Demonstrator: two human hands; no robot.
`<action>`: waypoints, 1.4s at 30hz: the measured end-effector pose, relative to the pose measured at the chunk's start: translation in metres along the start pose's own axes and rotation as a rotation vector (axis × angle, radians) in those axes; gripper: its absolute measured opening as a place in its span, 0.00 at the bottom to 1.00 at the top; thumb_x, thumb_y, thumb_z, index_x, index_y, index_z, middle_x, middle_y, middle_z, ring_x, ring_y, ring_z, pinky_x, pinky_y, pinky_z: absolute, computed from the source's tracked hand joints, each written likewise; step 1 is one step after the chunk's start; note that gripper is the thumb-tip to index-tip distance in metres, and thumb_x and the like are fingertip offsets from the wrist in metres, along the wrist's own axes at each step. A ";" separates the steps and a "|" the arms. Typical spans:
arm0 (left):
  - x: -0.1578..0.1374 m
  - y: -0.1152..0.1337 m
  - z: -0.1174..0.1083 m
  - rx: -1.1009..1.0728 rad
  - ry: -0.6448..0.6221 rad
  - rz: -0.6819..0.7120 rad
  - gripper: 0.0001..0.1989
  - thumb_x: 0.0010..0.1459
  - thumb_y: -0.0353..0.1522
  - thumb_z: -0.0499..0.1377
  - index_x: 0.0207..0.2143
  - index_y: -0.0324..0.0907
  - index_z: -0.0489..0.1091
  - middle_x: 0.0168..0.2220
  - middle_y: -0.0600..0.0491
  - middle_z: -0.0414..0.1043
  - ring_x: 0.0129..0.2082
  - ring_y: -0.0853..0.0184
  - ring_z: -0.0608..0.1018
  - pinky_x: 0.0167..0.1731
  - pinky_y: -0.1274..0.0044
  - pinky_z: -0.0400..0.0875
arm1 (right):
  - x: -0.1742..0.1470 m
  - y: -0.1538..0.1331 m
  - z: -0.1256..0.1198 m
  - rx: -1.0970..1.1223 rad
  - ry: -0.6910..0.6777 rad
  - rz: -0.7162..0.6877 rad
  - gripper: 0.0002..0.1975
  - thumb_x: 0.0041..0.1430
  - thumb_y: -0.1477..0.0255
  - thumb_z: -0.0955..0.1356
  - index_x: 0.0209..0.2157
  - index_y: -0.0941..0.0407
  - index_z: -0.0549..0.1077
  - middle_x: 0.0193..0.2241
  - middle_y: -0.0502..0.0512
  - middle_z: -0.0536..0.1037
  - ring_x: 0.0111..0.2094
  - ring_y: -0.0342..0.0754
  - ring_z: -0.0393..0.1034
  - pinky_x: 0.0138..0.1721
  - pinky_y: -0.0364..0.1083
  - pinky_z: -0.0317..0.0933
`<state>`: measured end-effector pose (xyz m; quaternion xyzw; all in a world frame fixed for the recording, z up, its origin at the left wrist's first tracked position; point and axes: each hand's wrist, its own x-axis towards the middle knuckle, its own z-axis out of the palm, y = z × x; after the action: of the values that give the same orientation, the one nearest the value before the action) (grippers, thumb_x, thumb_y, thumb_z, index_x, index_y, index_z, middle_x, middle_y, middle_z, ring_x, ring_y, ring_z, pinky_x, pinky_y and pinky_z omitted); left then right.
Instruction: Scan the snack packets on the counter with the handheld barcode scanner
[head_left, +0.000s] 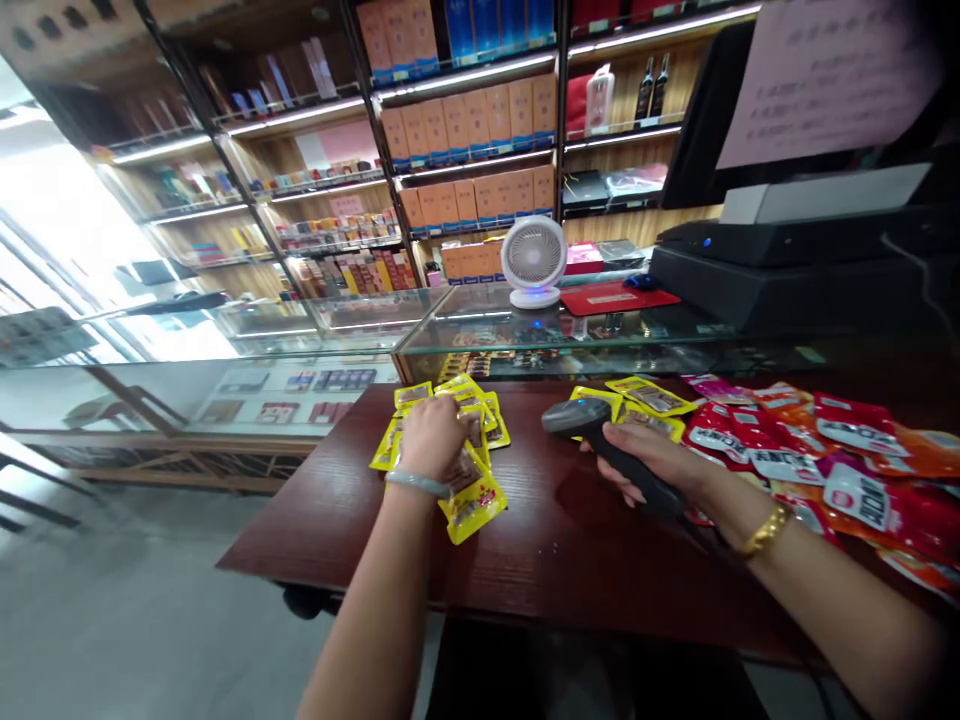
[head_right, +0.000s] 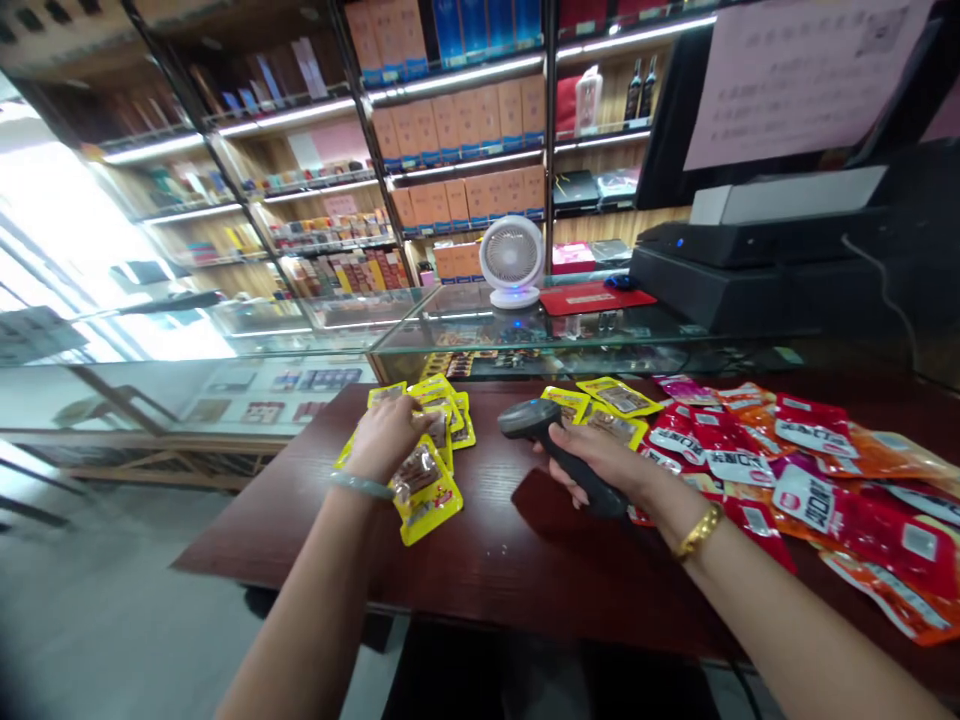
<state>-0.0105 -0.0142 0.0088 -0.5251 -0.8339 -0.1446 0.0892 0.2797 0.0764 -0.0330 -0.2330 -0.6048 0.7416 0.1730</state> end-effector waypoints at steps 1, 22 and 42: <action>-0.013 -0.013 -0.006 0.086 -0.011 -0.028 0.21 0.57 0.48 0.55 0.39 0.40 0.74 0.41 0.40 0.76 0.45 0.53 0.75 0.45 0.69 0.65 | 0.003 -0.001 0.004 0.002 -0.017 0.014 0.24 0.58 0.49 0.65 0.39 0.57 0.69 0.18 0.46 0.71 0.10 0.39 0.61 0.15 0.41 0.65; -0.112 0.000 0.029 -0.429 -0.125 -0.282 0.11 0.58 0.37 0.57 0.37 0.45 0.56 0.33 0.53 0.72 0.32 0.65 0.75 0.28 0.79 0.60 | 0.016 0.024 0.022 0.151 -0.125 -0.058 0.23 0.60 0.50 0.64 0.39 0.57 0.65 0.17 0.44 0.70 0.11 0.37 0.62 0.14 0.39 0.64; -0.021 0.099 0.054 -0.671 -0.098 0.171 0.17 0.54 0.29 0.58 0.47 0.42 0.66 0.42 0.47 0.75 0.41 0.63 0.76 0.43 0.73 0.68 | 0.014 0.013 0.012 0.205 -0.069 -0.143 0.26 0.57 0.47 0.65 0.41 0.57 0.65 0.16 0.44 0.70 0.10 0.39 0.62 0.13 0.40 0.63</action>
<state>0.0883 0.0265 -0.0334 -0.5993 -0.6962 -0.3775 -0.1166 0.2613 0.0713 -0.0460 -0.1450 -0.5466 0.7928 0.2275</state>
